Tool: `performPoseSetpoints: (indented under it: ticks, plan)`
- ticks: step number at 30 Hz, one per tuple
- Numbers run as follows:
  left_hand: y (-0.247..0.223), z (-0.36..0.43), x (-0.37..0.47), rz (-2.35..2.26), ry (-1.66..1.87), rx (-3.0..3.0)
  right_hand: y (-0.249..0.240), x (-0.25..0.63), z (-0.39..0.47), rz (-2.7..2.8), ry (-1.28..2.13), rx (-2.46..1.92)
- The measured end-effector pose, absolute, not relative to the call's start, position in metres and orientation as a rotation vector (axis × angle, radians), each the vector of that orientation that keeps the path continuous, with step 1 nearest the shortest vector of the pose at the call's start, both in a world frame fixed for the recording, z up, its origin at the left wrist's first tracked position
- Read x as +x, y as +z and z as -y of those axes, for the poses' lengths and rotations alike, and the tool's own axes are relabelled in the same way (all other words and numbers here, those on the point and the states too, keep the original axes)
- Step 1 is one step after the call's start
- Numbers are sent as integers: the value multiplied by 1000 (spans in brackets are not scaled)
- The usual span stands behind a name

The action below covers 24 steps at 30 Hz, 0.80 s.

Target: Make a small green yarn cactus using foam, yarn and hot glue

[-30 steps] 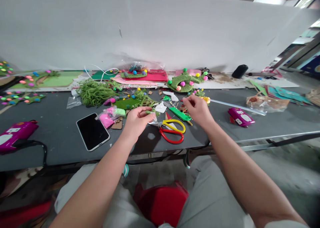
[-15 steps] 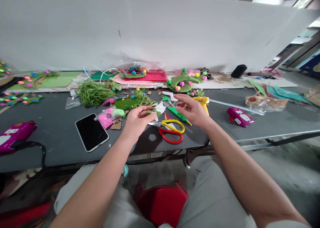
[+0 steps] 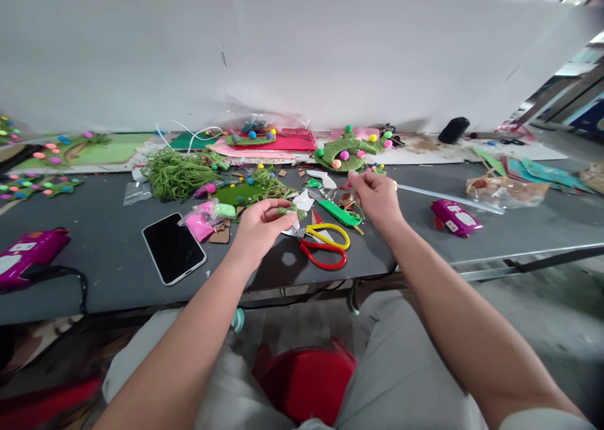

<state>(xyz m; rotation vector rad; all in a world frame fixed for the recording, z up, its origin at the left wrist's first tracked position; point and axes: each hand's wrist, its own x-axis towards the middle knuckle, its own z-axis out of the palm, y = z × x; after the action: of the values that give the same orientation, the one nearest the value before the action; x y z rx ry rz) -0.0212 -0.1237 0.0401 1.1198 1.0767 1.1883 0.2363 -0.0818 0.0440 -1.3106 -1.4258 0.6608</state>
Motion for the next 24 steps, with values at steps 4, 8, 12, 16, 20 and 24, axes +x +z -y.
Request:
performPoseSetpoints:
  ticks: [4,8,12,16,20,24]
  plan:
    - [41,124,-21,-1082,1187,1123,46,237,86,1485,754,-1204]
    - [43,126,-17,-1083,1180,1140,47,210,105,1590,1234,-1113]
    - [43,127,-13,-1063,1164,1170,49,186,121,1596,1330,-1159]
    - [43,127,-12,-1051,1147,1201,49,179,125,1597,1278,-1186]
    - [40,127,-13,-1067,1141,1197,45,178,125,1647,1226,-1206]
    - [36,126,-13,-1073,1146,1144,39,174,125,1719,1090,-1209]
